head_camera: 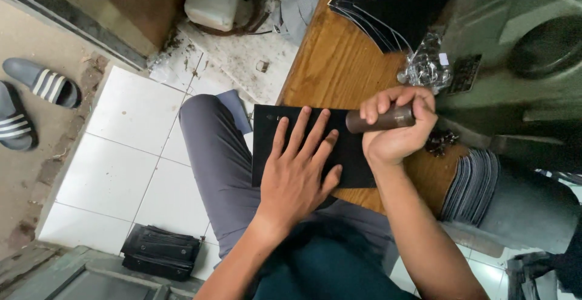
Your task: The person sits at a low table and attaches metal snap fasteners to black and blue leather pieces. They position a snap component on the leather, then strike it with a wooden hand mallet to set it, working on one leather piece at a time and stacking finished pieces with others on the table.
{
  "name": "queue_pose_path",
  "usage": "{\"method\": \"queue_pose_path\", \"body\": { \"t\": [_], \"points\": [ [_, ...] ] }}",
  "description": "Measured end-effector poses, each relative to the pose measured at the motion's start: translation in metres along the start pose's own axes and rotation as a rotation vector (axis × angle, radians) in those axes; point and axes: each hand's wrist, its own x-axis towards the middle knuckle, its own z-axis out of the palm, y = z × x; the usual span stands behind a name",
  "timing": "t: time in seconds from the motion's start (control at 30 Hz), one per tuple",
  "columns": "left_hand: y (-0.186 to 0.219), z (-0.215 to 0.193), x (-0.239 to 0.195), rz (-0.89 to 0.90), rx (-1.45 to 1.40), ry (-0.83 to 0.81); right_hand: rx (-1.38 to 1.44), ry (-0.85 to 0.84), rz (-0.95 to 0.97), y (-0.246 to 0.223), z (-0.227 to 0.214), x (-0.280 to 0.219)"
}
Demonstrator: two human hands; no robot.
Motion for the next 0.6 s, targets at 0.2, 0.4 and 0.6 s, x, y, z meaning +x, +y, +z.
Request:
{"method": "queue_pose_path", "body": {
  "t": [0.2, 0.4, 0.6],
  "points": [
    [0.000, 0.000, -0.001, 0.013, 0.020, 0.021, -0.285, -0.176, -0.131, 0.008, 0.015, -0.013],
    [0.000, -0.002, -0.008, 0.033, -0.034, 0.141, -0.308, -0.392, -0.180, 0.003, 0.016, -0.011],
    [0.001, 0.000, -0.010, 0.059, -0.005, 0.185, -0.088, -0.267, -0.011, -0.010, 0.006, 0.014]
  ]
}}
